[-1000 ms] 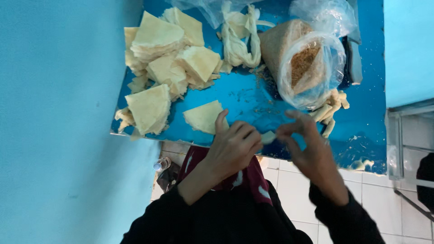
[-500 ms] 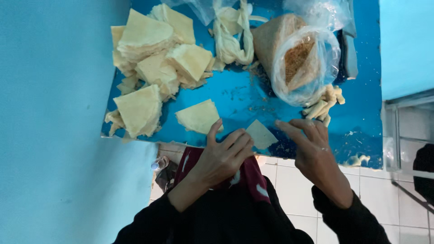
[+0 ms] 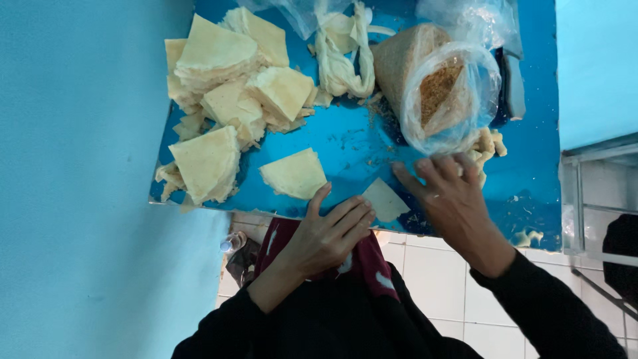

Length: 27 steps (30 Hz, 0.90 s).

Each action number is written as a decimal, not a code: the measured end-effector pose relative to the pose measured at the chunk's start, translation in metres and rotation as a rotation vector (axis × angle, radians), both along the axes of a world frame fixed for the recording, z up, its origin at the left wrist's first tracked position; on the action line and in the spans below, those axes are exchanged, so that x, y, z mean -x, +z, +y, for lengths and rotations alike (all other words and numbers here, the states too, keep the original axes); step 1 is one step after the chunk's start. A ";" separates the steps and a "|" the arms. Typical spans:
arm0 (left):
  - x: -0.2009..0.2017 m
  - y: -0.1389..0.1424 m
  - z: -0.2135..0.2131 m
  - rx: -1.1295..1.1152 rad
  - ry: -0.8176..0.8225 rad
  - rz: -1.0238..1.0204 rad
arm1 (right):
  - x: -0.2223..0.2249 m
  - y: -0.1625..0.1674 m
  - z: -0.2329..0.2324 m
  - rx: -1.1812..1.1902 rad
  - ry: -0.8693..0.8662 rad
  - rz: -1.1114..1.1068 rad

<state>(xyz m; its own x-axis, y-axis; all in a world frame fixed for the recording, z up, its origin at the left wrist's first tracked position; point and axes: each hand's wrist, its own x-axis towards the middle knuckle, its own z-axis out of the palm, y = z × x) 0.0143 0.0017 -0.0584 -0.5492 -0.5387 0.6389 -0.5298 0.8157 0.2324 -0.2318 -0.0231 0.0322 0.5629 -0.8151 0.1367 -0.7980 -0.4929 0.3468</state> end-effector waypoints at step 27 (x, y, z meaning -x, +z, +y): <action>0.019 0.010 -0.004 -0.218 -0.057 0.305 | -0.058 0.021 -0.141 -0.492 -0.028 -0.979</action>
